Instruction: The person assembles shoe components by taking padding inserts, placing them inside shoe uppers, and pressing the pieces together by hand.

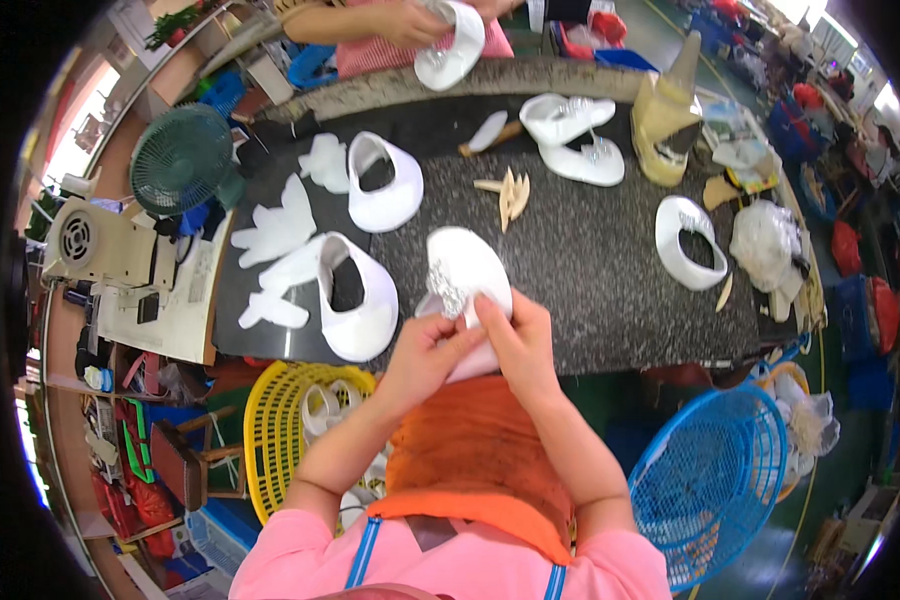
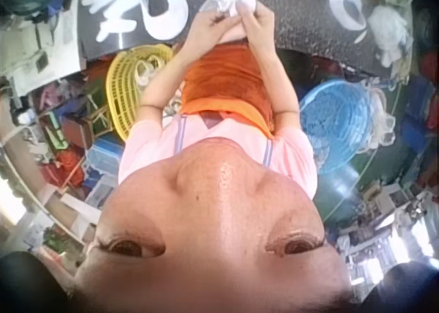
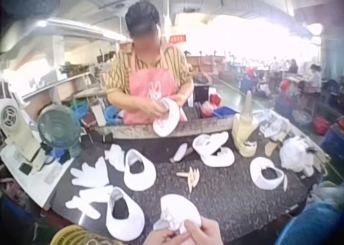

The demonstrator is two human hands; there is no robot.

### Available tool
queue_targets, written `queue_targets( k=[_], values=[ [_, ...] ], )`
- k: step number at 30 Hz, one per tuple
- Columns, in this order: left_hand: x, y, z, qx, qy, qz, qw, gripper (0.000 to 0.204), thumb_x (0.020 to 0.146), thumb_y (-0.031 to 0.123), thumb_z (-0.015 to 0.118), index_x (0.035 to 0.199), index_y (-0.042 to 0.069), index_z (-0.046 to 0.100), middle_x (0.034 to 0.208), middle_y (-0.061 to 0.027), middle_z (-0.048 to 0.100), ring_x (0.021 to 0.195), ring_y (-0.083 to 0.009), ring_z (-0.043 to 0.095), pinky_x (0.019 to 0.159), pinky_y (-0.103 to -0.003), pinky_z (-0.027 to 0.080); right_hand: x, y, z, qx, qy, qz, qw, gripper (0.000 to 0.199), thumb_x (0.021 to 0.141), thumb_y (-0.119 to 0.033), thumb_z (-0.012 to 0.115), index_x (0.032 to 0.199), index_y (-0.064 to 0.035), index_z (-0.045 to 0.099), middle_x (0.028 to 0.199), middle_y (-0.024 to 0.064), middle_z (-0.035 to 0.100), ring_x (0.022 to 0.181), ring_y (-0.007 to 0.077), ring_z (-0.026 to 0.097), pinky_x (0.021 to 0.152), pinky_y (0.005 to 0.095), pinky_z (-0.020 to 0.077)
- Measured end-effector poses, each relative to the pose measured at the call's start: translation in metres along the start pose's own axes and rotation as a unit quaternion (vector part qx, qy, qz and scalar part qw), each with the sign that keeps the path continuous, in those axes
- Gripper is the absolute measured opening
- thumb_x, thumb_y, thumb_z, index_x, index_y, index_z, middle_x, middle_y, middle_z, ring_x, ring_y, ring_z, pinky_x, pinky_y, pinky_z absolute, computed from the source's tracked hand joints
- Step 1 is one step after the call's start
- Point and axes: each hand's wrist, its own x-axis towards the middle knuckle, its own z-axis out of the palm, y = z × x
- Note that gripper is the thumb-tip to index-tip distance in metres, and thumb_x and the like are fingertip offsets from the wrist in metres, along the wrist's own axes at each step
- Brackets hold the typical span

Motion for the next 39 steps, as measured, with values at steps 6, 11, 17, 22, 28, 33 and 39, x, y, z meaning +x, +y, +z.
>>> queue_targets(
  k=[6, 11, 17, 22, 28, 33, 39],
  values=[
    [0.002, 0.007, -0.004, -0.163, -0.057, -0.071, 0.982, 0.012, 0.086, 0.013, 0.067, 0.093, 0.004, 0.067, 0.079, 0.0029, 0.063, 0.065, -0.0028, 0.054, 0.053, -0.020, 0.040, -0.005, 0.009, -0.009, -0.229, 0.030, -0.152, 0.961, 0.013, 0.089, -0.011, 0.062, 0.084, 0.0018, 0.061, 0.073, 0.0028, 0.061, 0.068, 0.0046, 0.052, 0.058, 0.0217, 0.0416],
    [0.008, 0.001, -0.010, -0.284, -0.113, -0.105, 0.946, 0.020, 0.086, 0.012, 0.067, 0.103, 0.002, 0.066, 0.096, -0.0024, 0.067, 0.088, -0.0091, 0.061, 0.078, -0.025, 0.048, -0.011, 0.001, -0.007, -0.178, 0.057, -0.137, 0.973, 0.015, 0.087, -0.011, 0.066, 0.081, 0.0018, 0.058, 0.070, 0.0039, 0.061, 0.064, 0.0058, 0.052, 0.055, 0.0239, 0.0418],
    [0.007, -0.004, -0.005, -0.389, -0.091, -0.092, 0.912, 0.024, 0.088, 0.013, 0.065, 0.108, 0.000, 0.061, 0.101, -0.0051, 0.066, 0.090, -0.0116, 0.062, 0.081, -0.027, 0.049, -0.018, -0.001, -0.001, -0.128, 0.019, -0.108, 0.986, 0.013, 0.086, -0.008, 0.067, 0.088, 0.0018, 0.058, 0.079, 0.0035, 0.064, 0.072, 0.0064, 0.058, 0.061, 0.0214, 0.0458],
    [0.003, 0.000, 0.003, -0.440, -0.027, -0.027, 0.897, 0.027, 0.090, 0.012, 0.063, 0.112, 0.000, 0.057, 0.103, -0.0069, 0.064, 0.091, -0.0121, 0.062, 0.082, -0.028, 0.050, -0.026, 0.010, 0.001, -0.112, 0.009, -0.118, 0.987, 0.014, 0.087, -0.005, 0.065, 0.096, 0.0013, 0.056, 0.087, 0.0042, 0.064, 0.077, 0.0063, 0.059, 0.067, 0.0206, 0.0470],
    [0.003, -0.004, -0.014, -0.360, -0.058, -0.064, 0.929, 0.020, 0.088, 0.012, 0.065, 0.104, 0.001, 0.061, 0.099, -0.0053, 0.065, 0.090, -0.0127, 0.061, 0.077, -0.027, 0.049, -0.013, -0.004, -0.010, -0.236, -0.021, -0.242, 0.941, 0.009, 0.080, 0.002, 0.065, 0.088, 0.0011, 0.060, 0.081, 0.0081, 0.060, 0.071, 0.0156, 0.059, 0.063, 0.0248, 0.0464],
    [-0.016, 0.010, -0.024, 0.134, 0.141, 0.289, 0.937, 0.017, 0.078, 0.003, 0.067, 0.093, 0.006, 0.060, 0.092, -0.0067, 0.060, 0.089, -0.0221, 0.060, 0.079, -0.033, 0.049, 0.020, -0.029, -0.031, -0.463, -0.041, -0.514, 0.721, 0.026, 0.068, -0.001, 0.066, 0.094, -0.0054, 0.065, 0.089, 0.0089, 0.062, 0.077, 0.0257, 0.061, 0.065, 0.0349, 0.0498],
    [0.023, -0.025, -0.006, 0.310, -0.065, 0.329, 0.890, 0.045, 0.074, 0.012, 0.073, 0.114, 0.002, 0.054, 0.111, -0.0149, 0.058, 0.105, -0.0349, 0.055, 0.094, -0.043, 0.044, 0.024, 0.018, -0.065, -0.551, -0.285, -0.396, 0.677, 0.036, 0.079, -0.015, 0.056, 0.112, -0.0021, 0.059, 0.110, 0.0121, 0.060, 0.102, 0.0274, 0.059, 0.087, 0.0367, 0.0486]
  ],
)
